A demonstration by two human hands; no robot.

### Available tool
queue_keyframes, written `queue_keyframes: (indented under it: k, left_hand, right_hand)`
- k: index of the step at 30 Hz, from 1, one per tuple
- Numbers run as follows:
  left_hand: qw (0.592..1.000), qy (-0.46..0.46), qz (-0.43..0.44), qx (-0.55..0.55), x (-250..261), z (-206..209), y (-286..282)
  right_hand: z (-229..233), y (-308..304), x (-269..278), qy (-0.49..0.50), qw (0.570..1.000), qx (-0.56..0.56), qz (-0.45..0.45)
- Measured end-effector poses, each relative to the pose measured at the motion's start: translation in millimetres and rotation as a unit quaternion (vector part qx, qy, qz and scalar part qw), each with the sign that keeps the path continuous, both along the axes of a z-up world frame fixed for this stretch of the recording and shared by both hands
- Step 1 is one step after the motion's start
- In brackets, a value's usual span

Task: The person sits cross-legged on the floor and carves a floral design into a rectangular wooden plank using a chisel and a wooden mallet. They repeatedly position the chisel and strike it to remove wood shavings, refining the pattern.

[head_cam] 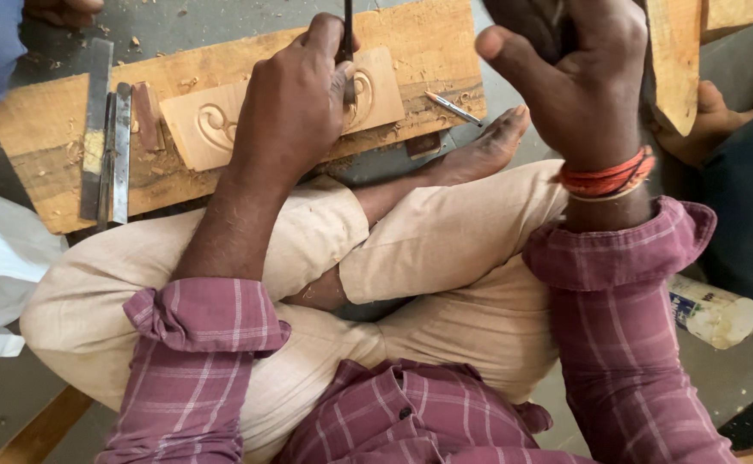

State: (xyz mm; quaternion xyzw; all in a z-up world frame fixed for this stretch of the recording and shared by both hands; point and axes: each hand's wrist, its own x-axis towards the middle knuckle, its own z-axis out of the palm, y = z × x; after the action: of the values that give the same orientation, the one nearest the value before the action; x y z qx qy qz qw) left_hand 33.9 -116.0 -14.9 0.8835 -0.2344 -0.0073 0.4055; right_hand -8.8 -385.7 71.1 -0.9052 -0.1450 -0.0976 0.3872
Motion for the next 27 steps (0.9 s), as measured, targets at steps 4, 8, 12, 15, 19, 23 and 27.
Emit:
queue_keyframes:
  k: [4, 8, 12, 15, 19, 23, 27]
  left_hand:
    - [1.0, -0.016, 0.001, -0.019, 4.9, 1.4, -1.2]
    - [0.999, -0.02, -0.012, 0.031, 12.2, -3.2, -0.6]
    - [0.999, -0.012, -0.037, 0.025, 15.3, -0.5, -0.8]
    - [0.999, -0.004, -0.037, 0.008, 17.6, -0.6, -2.2]
    - [0.998, -0.029, -0.05, 0.003, 17.2, -7.8, -0.9]
    - [0.999, -0.011, -0.054, 0.001, 25.6, -1.7, -3.9]
    - [0.998, -0.011, -0.059, 0.005, 16.1, -7.9, 0.0]
  right_hand:
    - [12.4, -3.2, 4.3, -0.053, 0.984, -0.161, 0.059]
    - [7.5, -8.4, 8.9, 0.048, 0.994, -0.076, 0.056]
    - [10.2, -22.0, 14.9, 0.043, 0.986, -0.124, 0.102]
    - [8.8, -25.8, 18.7, 0.069, 0.987, -0.123, 0.071]
    - [2.1, -22.4, 19.1, 0.136, 0.986, -0.094, -0.008]
    - [11.1, -24.1, 26.3, 0.081, 0.988, -0.097, 0.091]
    - [-1.1, -19.3, 21.5, 0.121, 0.989, -0.085, 0.022]
